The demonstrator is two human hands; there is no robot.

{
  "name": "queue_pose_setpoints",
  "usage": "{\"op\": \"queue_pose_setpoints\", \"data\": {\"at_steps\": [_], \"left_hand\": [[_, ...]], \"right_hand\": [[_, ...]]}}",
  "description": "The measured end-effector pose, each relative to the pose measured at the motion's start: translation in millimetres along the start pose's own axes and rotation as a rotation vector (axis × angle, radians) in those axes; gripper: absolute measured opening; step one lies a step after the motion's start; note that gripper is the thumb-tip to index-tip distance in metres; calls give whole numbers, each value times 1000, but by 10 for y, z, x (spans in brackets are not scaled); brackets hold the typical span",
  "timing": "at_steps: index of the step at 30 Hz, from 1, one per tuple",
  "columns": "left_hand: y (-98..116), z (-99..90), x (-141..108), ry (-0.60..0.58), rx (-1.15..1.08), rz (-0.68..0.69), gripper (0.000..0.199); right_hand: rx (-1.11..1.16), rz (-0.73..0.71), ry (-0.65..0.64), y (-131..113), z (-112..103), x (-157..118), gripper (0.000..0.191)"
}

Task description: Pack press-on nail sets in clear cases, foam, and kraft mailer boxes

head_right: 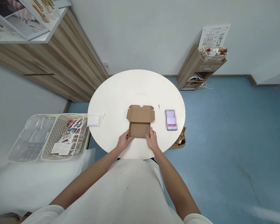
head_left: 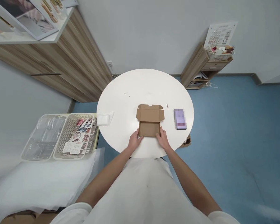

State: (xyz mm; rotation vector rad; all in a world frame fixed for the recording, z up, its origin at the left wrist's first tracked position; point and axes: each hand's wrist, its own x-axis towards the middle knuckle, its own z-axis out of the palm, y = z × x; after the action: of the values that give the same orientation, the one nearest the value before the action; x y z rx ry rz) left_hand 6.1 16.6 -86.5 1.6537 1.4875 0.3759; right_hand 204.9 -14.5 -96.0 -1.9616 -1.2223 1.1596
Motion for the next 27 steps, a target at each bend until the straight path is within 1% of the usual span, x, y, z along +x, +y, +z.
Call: {"op": "queue_pose_setpoints", "data": {"at_steps": [3, 7, 10, 13, 16, 18, 20, 21, 23, 25, 26, 27], "left_hand": [[32, 15, -9, 16, 33, -33, 54], [62, 32, -35, -14, 31, -57, 52], [54, 44, -61, -24, 9, -91, 61], [15, 40, -113, -31, -27, -128, 75], [-62, -27, -198, -24, -52, -147, 81], [-149, -139, -258, 33, -32, -137, 79], [-272, -323, -304, 158, 24, -133, 73], [-347, -441, -317, 239, 59, -144, 69], [-514, -710, -314, 399, 119, -192, 62], [-688, -984, -265, 504, 127, -263, 58], [-770, -1109, -224, 533, 112, -292, 58], [-846, -1219, -174, 543, 90, -306, 59]], "right_hand": [[-8, -6, -13, 26, -30, 32, 68], [17, -9, -13, 37, -52, 6, 72], [-13, -30, -5, 27, -76, -28, 74], [-104, -74, 63, -35, -114, -75, 74], [-206, -175, 179, -202, -119, -139, 72], [-255, -275, 227, -377, -64, -178, 72], [-280, -371, 215, -586, 60, -201, 71], [-283, -410, 178, -696, 150, -204, 69], [-266, -464, 51, -910, 381, -190, 64], [-203, -475, -116, -1096, 663, -144, 60], [-151, -443, -182, -1175, 816, -109, 59], [-92, -381, -255, -1246, 971, -66, 58]]}}
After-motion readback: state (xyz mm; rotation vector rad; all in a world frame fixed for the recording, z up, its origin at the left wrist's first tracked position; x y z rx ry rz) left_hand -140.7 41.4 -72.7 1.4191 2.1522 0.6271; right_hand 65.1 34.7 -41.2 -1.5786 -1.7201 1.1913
